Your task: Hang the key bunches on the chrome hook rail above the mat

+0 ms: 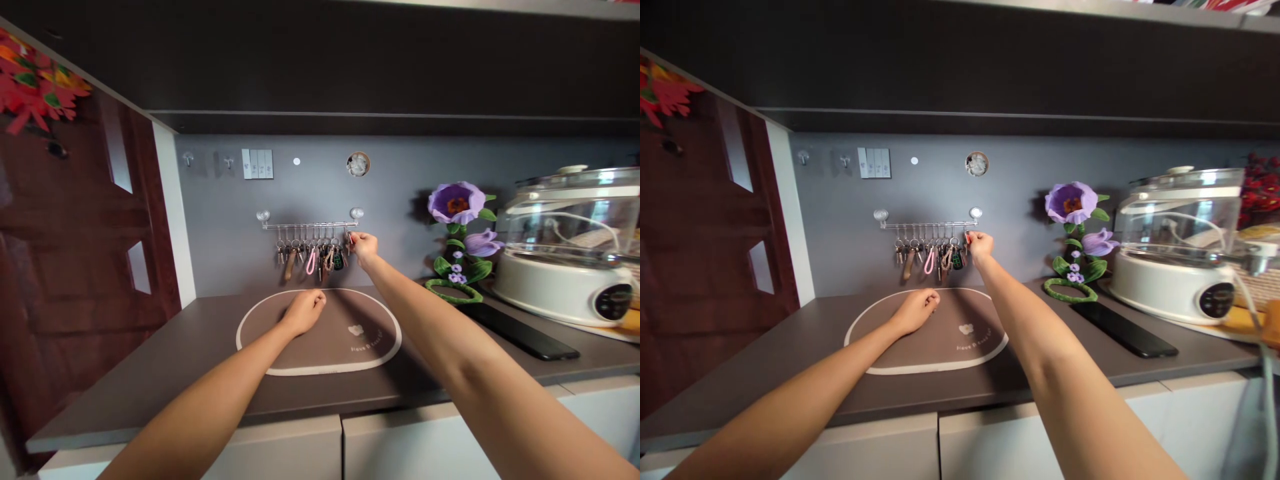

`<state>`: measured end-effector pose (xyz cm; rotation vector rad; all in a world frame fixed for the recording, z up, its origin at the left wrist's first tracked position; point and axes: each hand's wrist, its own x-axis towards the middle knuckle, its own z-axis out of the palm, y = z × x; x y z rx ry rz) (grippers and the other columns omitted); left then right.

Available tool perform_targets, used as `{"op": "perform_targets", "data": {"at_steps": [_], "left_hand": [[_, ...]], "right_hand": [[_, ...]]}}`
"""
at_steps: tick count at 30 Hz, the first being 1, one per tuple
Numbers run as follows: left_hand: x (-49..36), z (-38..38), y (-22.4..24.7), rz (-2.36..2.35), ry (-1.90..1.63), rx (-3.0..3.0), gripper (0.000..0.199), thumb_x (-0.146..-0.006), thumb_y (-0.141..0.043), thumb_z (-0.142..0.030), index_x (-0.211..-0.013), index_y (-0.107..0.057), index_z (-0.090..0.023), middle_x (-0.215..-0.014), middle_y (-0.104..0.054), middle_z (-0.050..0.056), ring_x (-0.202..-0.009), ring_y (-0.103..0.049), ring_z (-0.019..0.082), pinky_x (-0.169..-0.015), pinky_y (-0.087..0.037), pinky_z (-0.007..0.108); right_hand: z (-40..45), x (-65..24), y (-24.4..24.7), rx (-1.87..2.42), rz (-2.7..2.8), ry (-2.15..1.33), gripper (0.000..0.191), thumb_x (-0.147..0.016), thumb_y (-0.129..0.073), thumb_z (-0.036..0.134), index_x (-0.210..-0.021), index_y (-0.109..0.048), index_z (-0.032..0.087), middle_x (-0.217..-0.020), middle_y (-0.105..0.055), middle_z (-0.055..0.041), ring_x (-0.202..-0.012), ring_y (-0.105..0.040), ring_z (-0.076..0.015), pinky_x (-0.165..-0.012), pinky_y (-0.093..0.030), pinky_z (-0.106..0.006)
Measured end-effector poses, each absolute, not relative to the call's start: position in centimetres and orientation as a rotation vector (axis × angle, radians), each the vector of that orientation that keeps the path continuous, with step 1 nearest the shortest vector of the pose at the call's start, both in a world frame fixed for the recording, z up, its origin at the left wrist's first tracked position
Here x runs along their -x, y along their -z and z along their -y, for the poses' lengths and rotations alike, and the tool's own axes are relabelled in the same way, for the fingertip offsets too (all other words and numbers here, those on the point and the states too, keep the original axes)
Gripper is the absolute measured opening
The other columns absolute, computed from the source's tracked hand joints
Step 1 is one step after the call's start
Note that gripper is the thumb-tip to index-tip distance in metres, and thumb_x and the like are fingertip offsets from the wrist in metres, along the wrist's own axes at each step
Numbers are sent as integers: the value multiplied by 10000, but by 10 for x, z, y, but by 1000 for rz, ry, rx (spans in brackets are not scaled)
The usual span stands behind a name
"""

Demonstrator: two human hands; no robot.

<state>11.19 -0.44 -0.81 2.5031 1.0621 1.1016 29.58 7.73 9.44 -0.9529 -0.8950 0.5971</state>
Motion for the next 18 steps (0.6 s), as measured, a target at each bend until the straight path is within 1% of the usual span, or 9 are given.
{"op": "perform_targets", "data": {"at_steps": [6,10,15,18], "left_hand": [[-111,5,7,-1071,-1095,-2504,200,-775,-388,-223,-747,-572,-153,-686,-609,28,-643,-536,129,-612,-389,229],[-111,5,7,-1076,-1095,-2496,192,-768,-390,-211,-744,-572,-155,-683,-610,26,-642,-538,129,-619,-392,231],[-111,4,8,-1073,-1088,-2493,192,-768,-392,-205,-766,-576,-152,-692,-612,29,-650,-543,132,-622,-399,235],[-109,2,9,-1091,-1086,-2483,205,-779,-397,-233,-830,-577,-149,-730,-618,35,-672,-549,138,-639,-406,245]], "right_hand": [[-80,-298,-88,978,902,-613,94,-708,-540,194,-642,-575,136,-523,-524,22,-438,-440,-57,-496,-449,-209],[-77,-299,-81,947,897,-677,91,-713,-526,180,-640,-567,144,-524,-529,16,-455,-457,-64,-514,-461,-214],[-80,-302,-74,968,952,-640,109,-705,-543,238,-676,-577,139,-539,-553,1,-483,-481,-79,-507,-450,-212],[-78,-304,-71,1036,992,-566,155,-711,-519,267,-714,-595,132,-588,-580,-9,-515,-503,-88,-534,-435,-215]]}}
